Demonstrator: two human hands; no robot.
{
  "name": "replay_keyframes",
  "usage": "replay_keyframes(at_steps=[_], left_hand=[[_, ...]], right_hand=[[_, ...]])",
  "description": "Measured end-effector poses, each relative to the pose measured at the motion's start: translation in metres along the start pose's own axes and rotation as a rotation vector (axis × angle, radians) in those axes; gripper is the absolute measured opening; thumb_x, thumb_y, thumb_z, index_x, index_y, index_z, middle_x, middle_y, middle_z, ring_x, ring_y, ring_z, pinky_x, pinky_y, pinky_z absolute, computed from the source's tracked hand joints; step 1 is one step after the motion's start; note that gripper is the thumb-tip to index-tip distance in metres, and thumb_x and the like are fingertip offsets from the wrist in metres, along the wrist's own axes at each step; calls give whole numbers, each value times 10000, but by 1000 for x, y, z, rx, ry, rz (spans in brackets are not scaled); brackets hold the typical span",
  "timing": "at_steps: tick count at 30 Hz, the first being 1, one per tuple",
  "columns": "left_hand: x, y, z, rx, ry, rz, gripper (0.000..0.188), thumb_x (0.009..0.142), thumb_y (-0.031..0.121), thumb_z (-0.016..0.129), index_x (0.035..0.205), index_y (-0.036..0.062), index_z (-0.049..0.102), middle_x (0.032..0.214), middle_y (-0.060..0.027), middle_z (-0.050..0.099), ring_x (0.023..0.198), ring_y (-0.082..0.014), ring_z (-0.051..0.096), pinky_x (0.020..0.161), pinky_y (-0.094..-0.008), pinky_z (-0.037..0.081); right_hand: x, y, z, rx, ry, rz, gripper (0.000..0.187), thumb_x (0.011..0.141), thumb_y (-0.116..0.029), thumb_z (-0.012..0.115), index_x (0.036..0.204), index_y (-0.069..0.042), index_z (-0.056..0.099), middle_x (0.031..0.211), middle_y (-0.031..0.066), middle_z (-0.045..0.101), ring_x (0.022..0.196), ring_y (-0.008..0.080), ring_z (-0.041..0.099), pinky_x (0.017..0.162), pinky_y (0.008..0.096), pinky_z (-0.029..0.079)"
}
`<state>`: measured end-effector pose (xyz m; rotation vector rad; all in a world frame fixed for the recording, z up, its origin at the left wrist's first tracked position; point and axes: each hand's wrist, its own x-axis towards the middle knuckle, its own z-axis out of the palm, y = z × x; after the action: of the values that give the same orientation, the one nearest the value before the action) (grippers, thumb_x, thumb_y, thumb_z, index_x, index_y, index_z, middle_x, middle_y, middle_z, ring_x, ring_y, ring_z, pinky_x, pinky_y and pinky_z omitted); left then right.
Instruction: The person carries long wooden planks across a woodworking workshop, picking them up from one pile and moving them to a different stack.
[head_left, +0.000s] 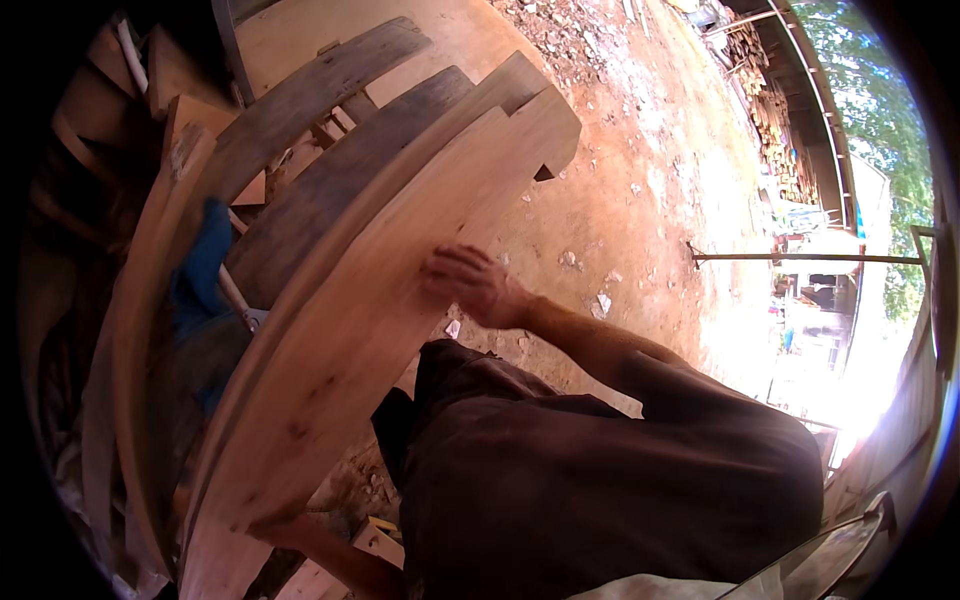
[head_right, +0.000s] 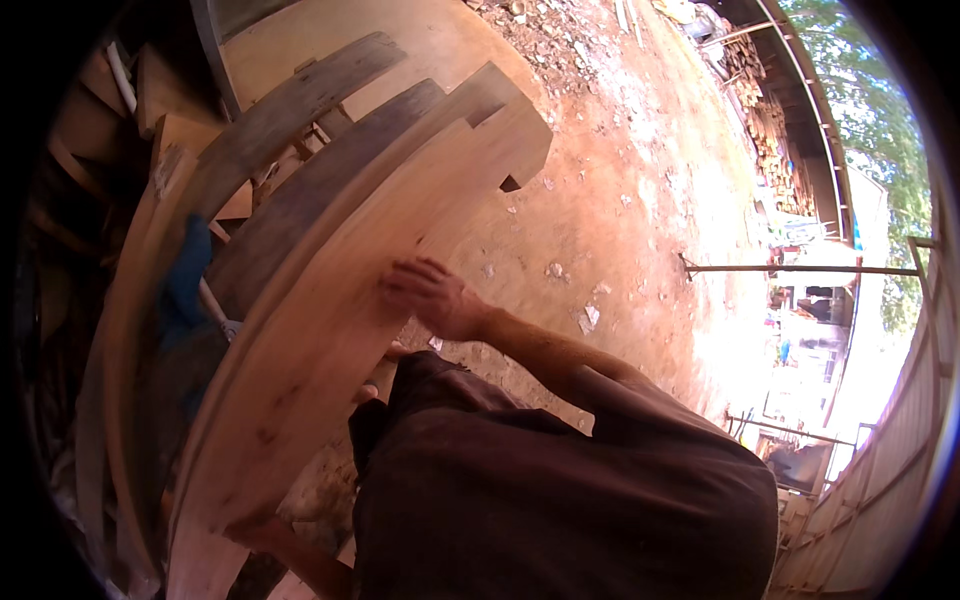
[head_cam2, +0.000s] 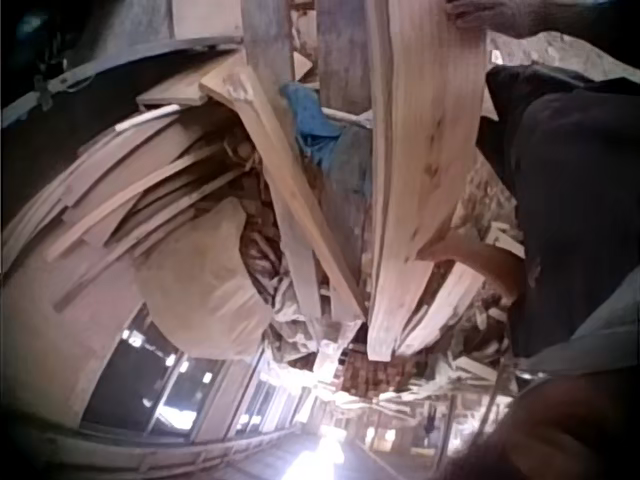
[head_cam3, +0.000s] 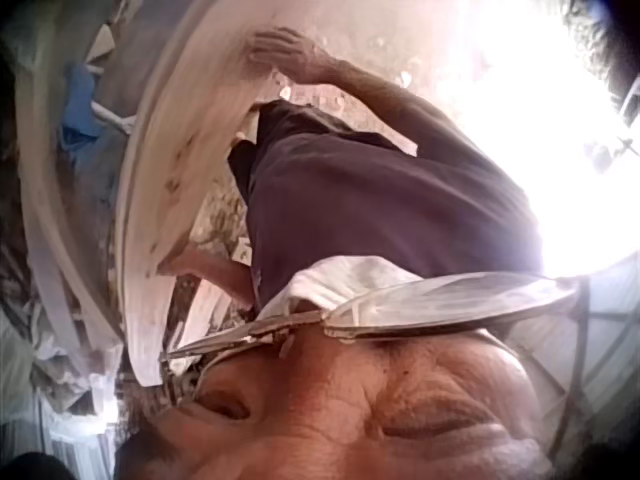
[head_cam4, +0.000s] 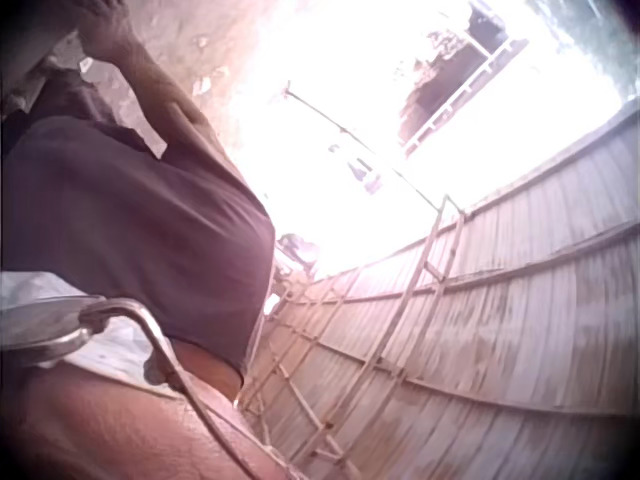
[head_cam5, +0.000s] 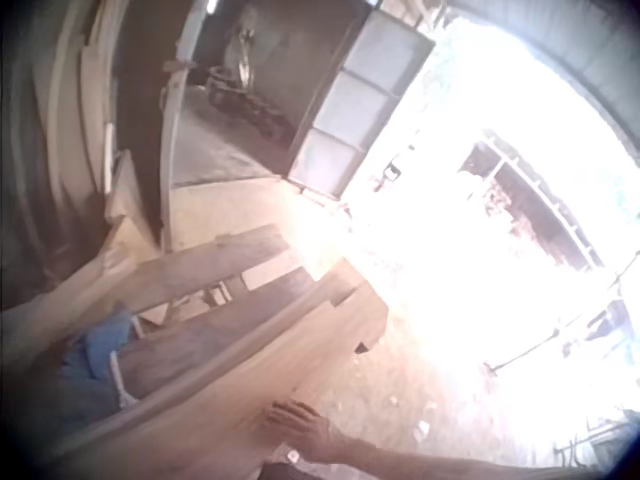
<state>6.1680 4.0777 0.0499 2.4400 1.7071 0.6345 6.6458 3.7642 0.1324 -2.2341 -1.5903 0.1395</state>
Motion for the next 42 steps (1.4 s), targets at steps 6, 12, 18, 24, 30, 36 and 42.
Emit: replay_keyframes(at_steps=[6, 12, 18, 24, 30, 36, 42], left_hand=[[-13, -22, -10, 242, 84, 100, 732, 883, 435, 648, 1398, -33, 425, 1384, -242, 485, 1232, -385, 516, 992, -471, 465], [14, 20, 3, -1058, 144, -889, 668, 965, 471, 489, 1459, 32, 387, 1466, -164, 430, 1304, -339, 459, 1068, -462, 409], [15, 39, -5, -1341, 280, -1093, 624, 1048, 506, 330, 1520, 97, 348, 1549, -87, 374, 1377, -294, 402, 1144, -452, 353], [2, 16, 5, -1404, 365, -1116, 739, 1018, 532, 439, 1539, 32, 281, 1581, -127, 321, 1412, -298, 369, 1163, -443, 320], [7, 19, 20, -1328, 530, -1176, 724, 985, 538, 529, 1401, -53, 482, 1407, -137, 530, 1255, -227, 517, 1064, -366, 410], [1, 7, 24, -1222, 711, -1186, 631, 947, 498, 628, 1174, -90, 657, 1112, -146, 692, 956, -216, 640, 849, -367, 517], [6, 17, 14, -1004, 696, -1275, 613, 930, 398, 681, 1239, -122, 583, 1192, -200, 661, 1061, -266, 632, 904, -376, 500]], right_hand=[[-39, 147, 8, 79, 280, 210, 503, 873, 7, 492, 1366, -81, 535, 1409, 167, 517, 1366, 353, 422, 1150, 481, 296], [-41, 181, -41, -150, 212, 295, 580, 799, 95, 577, 1360, -46, 528, 1394, 158, 528, 1307, 313, 493, 1101, 415, 401], [-32, 132, -26, -344, 166, 374, 748, 765, 4, 645, 1463, -36, 379, 1490, 202, 398, 1381, 399, 367, 1145, 483, 332], [-15, 84, -9, -380, 67, 330, 820, 773, -50, 706, 1475, 46, 292, 1504, 294, 317, 1384, 480, 311, 1147, 548, 285], [0, 16, 10, -262, 5, 84, 875, 776, -19, 682, 1520, 30, 223, 1559, 296, 229, 1431, 503, 223, 1165, 576, 235], [19, -47, 15, -159, -105, -88, 860, 814, -37, 647, 1546, 2, 198, 1582, 288, 194, 1454, 497, 187, 1176, 588, 196], [39, -94, 38, -130, -199, -231, 888, 809, -75, 634, 1555, -3, 158, 1593, 295, 148, 1466, 501, 146, 1183, 604, 160]])
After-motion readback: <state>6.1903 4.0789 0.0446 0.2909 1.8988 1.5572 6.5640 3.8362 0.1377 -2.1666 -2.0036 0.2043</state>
